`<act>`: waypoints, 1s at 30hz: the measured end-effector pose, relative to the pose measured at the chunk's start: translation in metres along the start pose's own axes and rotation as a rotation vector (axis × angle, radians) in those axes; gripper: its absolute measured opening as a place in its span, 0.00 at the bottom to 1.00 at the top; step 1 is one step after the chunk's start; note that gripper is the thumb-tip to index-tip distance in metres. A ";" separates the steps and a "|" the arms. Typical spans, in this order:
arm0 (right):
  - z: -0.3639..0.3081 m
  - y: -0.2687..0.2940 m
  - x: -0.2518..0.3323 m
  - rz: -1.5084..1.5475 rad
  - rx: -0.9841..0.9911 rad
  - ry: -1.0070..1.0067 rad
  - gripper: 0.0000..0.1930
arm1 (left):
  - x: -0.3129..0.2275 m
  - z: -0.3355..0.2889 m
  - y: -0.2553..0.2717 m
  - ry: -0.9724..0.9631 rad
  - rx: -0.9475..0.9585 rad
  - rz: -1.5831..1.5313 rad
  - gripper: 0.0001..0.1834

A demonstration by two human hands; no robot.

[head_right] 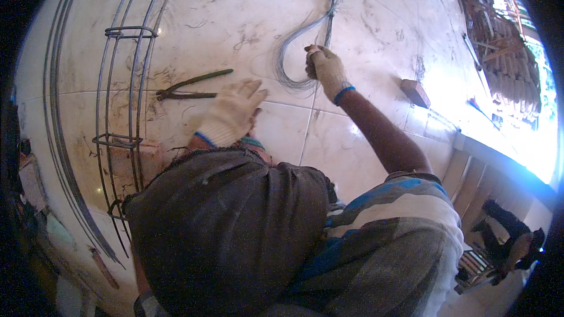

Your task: The person assembles a rebar cage on a tiled floor, using pliers to twist wire ties around intersecting bars. They repeatedly position the bars, wrap wire, and tighten the connections to secure the structure.

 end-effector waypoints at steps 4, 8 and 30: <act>-0.012 -0.014 -0.016 0.019 -0.007 0.001 0.20 | -0.027 0.047 -0.064 0.031 0.069 0.067 0.35; -0.025 -0.021 -0.027 -0.252 -0.036 0.123 0.20 | -0.031 0.061 -0.090 0.070 0.054 0.077 0.32; -0.159 -0.195 0.207 0.858 1.486 0.450 0.16 | -0.049 0.070 -0.088 0.392 -0.107 -1.926 0.49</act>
Point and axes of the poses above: each hand's wrist, its own z-axis towards the middle knuckle, its own y-axis out of the back of the hand, x = y × z, the point moved 3 cm from there along z, towards the middle knuckle, and after that the axes turned 8 degrees about z, right-handed, at the moved point
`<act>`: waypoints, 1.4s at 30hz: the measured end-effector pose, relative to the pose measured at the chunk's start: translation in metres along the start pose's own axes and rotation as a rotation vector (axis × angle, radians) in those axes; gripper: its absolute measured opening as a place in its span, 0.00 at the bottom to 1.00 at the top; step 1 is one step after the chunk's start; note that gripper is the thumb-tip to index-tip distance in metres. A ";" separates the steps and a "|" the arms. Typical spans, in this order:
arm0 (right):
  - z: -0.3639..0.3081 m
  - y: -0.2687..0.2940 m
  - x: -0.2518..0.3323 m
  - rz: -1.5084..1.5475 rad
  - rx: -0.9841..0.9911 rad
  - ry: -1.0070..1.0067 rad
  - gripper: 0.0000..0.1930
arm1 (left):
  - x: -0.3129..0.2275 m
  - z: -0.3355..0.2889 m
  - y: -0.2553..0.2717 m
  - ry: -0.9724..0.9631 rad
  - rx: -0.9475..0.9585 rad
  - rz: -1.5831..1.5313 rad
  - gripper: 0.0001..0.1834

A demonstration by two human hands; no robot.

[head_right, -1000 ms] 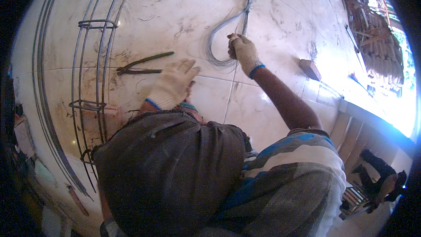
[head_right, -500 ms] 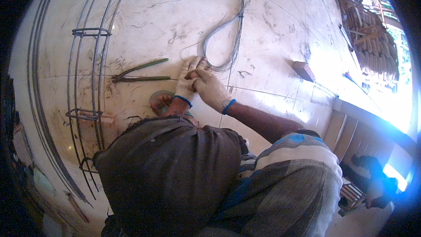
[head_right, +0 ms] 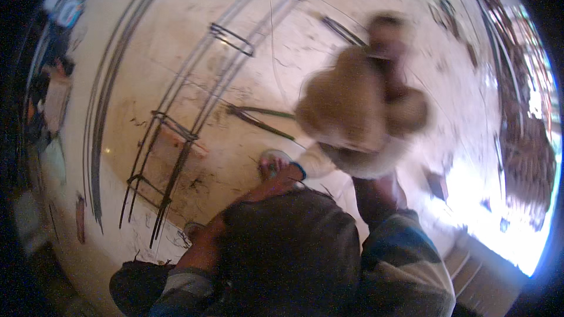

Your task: The person assembles a rebar cage on a tiled floor, using pliers to twist wire ties around intersecting bars. They repeatedly position the bars, wrap wire, and tighten the connections to secure the structure.

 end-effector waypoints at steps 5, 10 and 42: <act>0.022 0.006 -0.011 -0.010 0.085 0.059 0.20 | -0.132 -0.043 0.012 -0.205 0.135 -0.884 0.54; -0.029 0.041 -0.041 -0.078 -0.381 -0.085 0.19 | -0.240 -0.112 0.046 -0.617 0.039 -0.927 0.49; -0.173 0.199 -0.022 -0.167 -1.288 -0.088 0.19 | -0.255 -0.148 0.129 -0.592 -0.913 -0.171 0.21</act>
Point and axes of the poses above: each hand's wrist, its own z-axis towards the middle knuckle, its own y-axis out of the back of the hand, x = y × z, the point moved 3 cm from there along z, towards the middle knuckle, and after that the axes turned 8 degrees about z, right-handed, at the moved point
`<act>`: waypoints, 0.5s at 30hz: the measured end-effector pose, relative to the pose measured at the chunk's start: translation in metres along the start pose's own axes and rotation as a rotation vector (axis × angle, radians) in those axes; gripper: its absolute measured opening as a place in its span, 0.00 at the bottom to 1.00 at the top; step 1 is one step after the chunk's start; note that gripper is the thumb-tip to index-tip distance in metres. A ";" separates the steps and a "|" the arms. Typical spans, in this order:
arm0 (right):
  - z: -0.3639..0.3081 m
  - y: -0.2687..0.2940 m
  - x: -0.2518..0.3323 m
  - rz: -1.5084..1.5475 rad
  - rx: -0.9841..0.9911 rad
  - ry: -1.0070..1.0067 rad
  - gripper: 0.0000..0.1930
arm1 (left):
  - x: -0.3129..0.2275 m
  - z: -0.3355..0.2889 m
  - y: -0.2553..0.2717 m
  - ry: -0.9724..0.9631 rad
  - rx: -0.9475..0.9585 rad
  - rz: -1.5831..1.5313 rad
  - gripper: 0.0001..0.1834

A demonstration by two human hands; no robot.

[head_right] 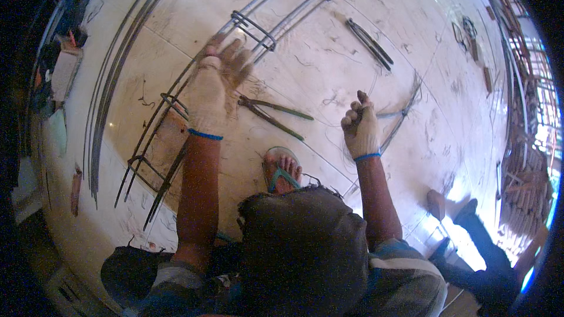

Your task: The person assembles a rebar cage on a tiled floor, using pliers to twist wire ties around intersecting bars. They repeatedly position the bars, wrap wire, and tighten the connections to secure the structure.

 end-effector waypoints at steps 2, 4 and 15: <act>0.013 0.011 0.002 -0.011 -0.064 0.047 0.19 | -0.009 0.002 0.005 -0.067 0.006 -0.004 0.19; 0.015 0.005 0.004 -0.073 -0.181 0.068 0.20 | -0.012 0.008 0.013 -0.132 -0.026 0.038 0.20; 0.045 0.163 0.078 -0.837 -0.405 0.436 0.16 | -0.168 0.034 0.065 -0.597 -0.216 0.376 0.22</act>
Point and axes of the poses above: each hand's wrist, its own z-axis towards the middle knuckle, its own y-axis out of the back of the hand, x = y × z, the point moved 3 cm from there along z, towards the middle knuckle, and after that the axes turned 8 degrees about z, right-handed, at the moved point
